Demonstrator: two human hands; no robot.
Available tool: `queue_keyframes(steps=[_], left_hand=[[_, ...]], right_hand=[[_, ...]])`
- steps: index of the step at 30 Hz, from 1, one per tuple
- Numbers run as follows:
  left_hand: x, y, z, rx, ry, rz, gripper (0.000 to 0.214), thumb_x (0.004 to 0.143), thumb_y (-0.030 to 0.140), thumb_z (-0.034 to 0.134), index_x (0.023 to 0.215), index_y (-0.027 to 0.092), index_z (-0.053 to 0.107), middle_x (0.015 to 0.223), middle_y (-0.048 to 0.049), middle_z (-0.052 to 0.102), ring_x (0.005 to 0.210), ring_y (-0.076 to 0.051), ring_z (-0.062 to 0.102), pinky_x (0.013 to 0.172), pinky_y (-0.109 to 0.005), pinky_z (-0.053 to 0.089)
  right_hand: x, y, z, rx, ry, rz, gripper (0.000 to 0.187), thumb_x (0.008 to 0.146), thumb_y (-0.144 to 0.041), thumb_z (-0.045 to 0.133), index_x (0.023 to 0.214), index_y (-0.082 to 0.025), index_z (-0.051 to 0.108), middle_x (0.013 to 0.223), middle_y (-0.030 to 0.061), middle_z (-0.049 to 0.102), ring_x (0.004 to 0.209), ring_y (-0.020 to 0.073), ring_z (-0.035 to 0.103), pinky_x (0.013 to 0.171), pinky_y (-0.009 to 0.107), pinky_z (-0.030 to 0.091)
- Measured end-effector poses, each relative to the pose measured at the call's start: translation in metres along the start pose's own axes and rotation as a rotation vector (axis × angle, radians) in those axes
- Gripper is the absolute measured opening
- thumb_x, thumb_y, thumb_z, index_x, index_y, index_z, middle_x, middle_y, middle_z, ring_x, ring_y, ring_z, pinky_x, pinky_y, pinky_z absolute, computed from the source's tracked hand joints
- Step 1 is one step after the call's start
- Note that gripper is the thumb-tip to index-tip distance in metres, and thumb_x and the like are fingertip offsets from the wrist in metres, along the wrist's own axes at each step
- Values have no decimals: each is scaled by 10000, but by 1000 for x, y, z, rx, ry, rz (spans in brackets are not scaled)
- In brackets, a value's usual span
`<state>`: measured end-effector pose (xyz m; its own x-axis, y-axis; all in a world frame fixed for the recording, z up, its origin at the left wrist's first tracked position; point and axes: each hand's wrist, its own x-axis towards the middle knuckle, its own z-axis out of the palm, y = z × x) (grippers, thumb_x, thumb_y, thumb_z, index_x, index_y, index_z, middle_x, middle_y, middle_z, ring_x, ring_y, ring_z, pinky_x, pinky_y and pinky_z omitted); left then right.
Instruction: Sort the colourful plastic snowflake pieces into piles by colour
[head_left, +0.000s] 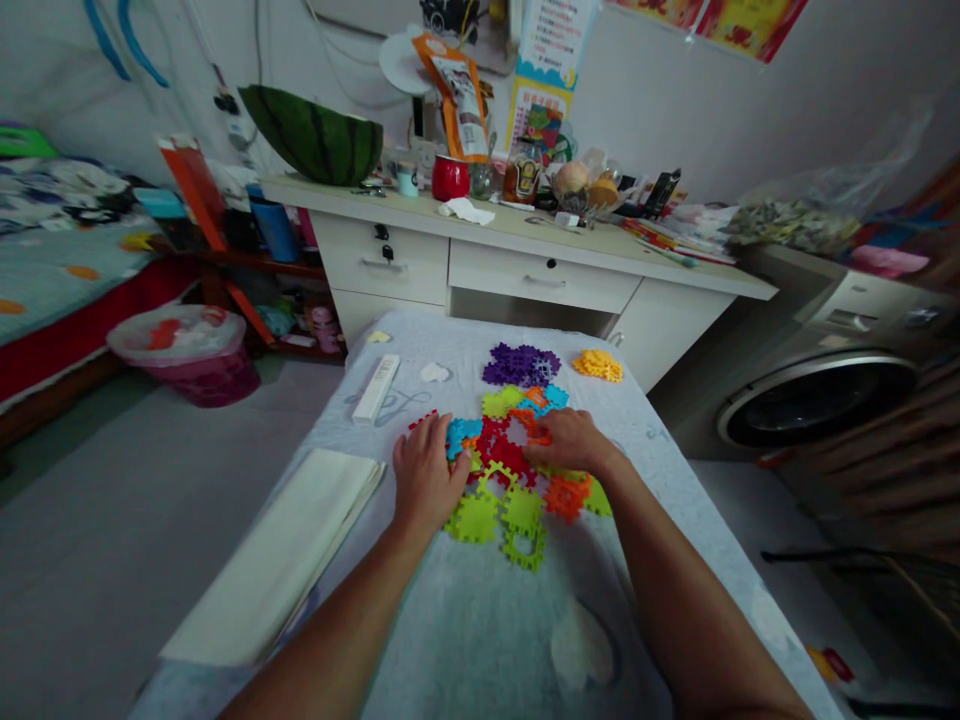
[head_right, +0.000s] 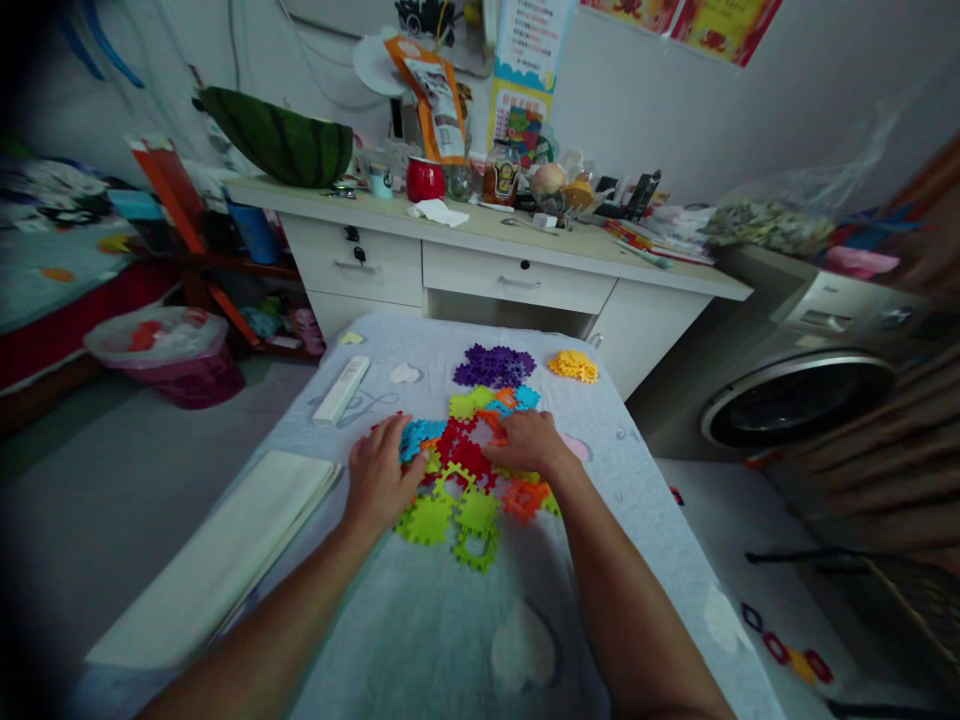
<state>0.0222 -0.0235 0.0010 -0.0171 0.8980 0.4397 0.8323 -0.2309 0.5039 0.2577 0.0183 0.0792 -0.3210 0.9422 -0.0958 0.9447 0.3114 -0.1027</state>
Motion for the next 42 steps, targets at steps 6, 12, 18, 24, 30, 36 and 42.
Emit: queue_keyframes(steps=[6,12,18,24,30,36,42], left_hand=[[2,3,-1,73,-70,-54,448,857,386,566,1275,229,530,1369,-148,548,1279,-334,472,1064,-565,308],[5,6,-4,90,-114,-65,444,866,371,545,1281,213,524,1345,-123,569,1263,-300,485,1069,-519,320],[6,6,-4,83,-114,-55,410,894,416,516,1256,223,536,1325,-115,589,1260,-293,493,1074,-513,314],[5,4,-2,85,-90,-32,410,926,446,470,1253,211,547,1324,-126,591,1258,-303,494,1062,-525,321],[5,3,-1,76,-74,-14,383,933,437,471,1234,216,556,1298,-110,609,1233,-295,512,1041,-501,344],[5,3,-1,63,-54,-5,390,941,446,457,1232,209,560,1260,-114,623,1195,-297,529,1010,-487,368],[7,5,-3,36,-77,-4,403,940,481,449,1222,217,563,1233,-104,629,1182,-297,535,1005,-477,380]], right_hand=[[68,34,-27,36,89,159,398,833,-584,591,904,-218,731,990,106,702,942,277,643,864,400,468],[152,63,-9,185,289,440,891,753,-701,612,1438,-161,432,1395,211,499,1283,350,491,1040,442,393],[185,62,12,271,127,489,995,664,-823,579,1449,-234,419,1498,195,394,1373,427,359,1066,562,325],[174,58,3,274,65,315,515,725,-595,691,1048,-197,633,1049,97,675,985,271,617,853,382,479],[123,49,-13,531,77,-2,267,725,-298,690,953,-182,615,808,0,632,735,141,573,679,243,462],[77,25,-26,887,-278,-315,297,763,-411,654,943,-176,617,811,10,652,726,146,620,623,245,471],[136,17,-16,539,180,11,301,823,-389,611,1013,-159,649,1032,86,689,964,209,628,835,321,496]])
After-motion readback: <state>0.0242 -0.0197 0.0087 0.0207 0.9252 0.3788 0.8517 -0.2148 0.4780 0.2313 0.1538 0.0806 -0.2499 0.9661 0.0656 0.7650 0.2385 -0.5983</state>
